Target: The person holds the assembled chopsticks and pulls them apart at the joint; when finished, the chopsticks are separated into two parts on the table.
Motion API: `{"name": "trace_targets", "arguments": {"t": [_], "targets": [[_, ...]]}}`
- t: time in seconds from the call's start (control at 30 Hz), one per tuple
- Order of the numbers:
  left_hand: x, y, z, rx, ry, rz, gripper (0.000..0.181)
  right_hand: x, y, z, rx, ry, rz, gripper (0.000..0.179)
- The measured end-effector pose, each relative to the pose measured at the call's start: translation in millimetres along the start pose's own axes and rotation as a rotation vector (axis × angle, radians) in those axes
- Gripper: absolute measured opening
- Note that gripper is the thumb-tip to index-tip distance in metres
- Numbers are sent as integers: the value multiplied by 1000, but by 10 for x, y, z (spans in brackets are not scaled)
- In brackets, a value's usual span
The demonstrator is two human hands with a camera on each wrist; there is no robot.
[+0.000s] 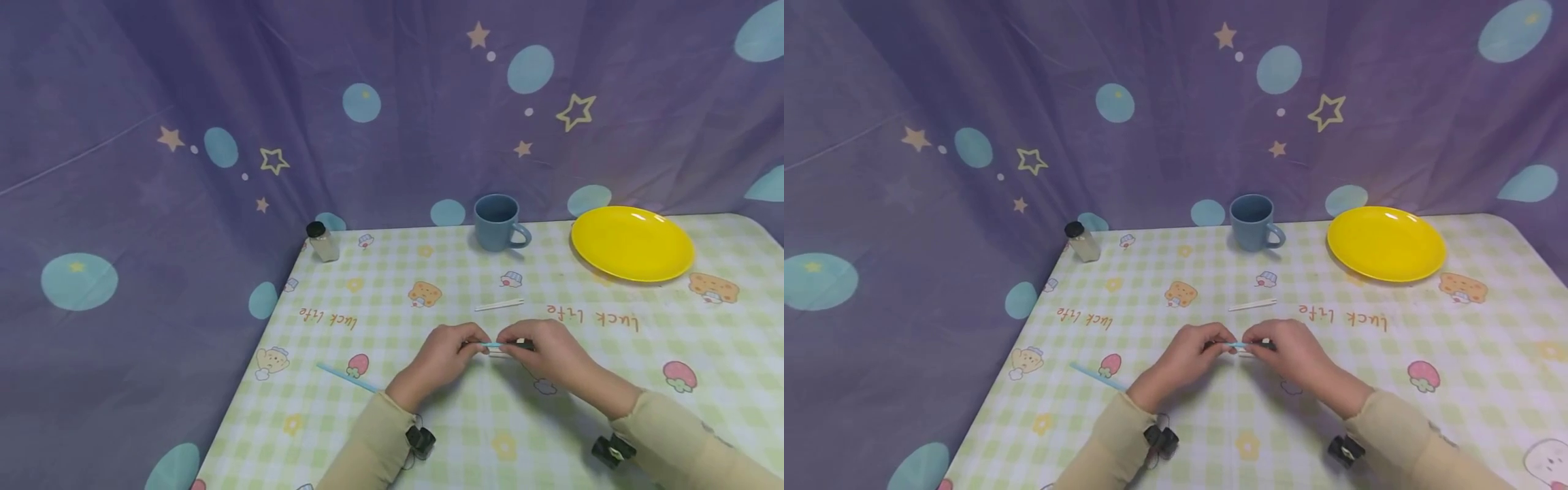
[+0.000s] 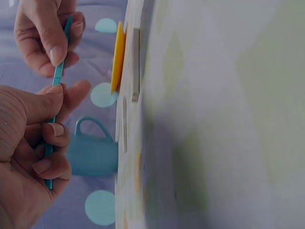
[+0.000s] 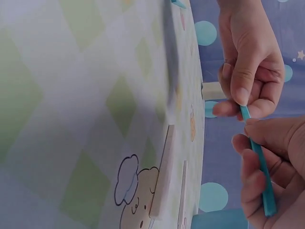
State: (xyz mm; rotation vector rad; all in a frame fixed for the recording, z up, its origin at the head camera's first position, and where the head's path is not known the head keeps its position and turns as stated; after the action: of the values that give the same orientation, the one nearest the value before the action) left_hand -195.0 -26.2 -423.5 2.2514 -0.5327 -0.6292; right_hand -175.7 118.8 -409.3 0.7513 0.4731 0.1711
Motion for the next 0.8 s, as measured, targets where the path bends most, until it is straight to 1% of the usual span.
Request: {"name": "trace_targets", "arguments": {"t": [0.1, 0.23, 0.43, 0.63, 0.8], "targets": [[-21, -47, -28, -11, -18, -15, 7, 7, 5, -11, 17, 13, -16, 13], [-35, -76, -38, -14, -36, -48, 7, 18, 19, -27, 33, 37, -44, 13], [-43, -84, -41, 20, -43, -89, 6, 27, 47, -27, 43, 82, -93, 10], [-48, -94, -37, 60, -33, -82, 6, 41, 65, -17, 23, 85, -86, 9], [-45, -96, -54, 66, -28, -65, 8, 51, 81, -20, 14, 73, -73, 8]]}}
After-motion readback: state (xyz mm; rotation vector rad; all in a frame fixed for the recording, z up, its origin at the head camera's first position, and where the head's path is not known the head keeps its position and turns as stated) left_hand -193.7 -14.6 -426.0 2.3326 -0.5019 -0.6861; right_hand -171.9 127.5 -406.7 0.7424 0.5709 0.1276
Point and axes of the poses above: each hand's wrist, its own x-axis away from the middle knuckle, its own y-axis out of the back of the hand, z = x × y, the point moved 7 cm from there along -x, towards the middle knuckle, and after that the axes turned 6 degrees about -z, right-handed, at the moved point
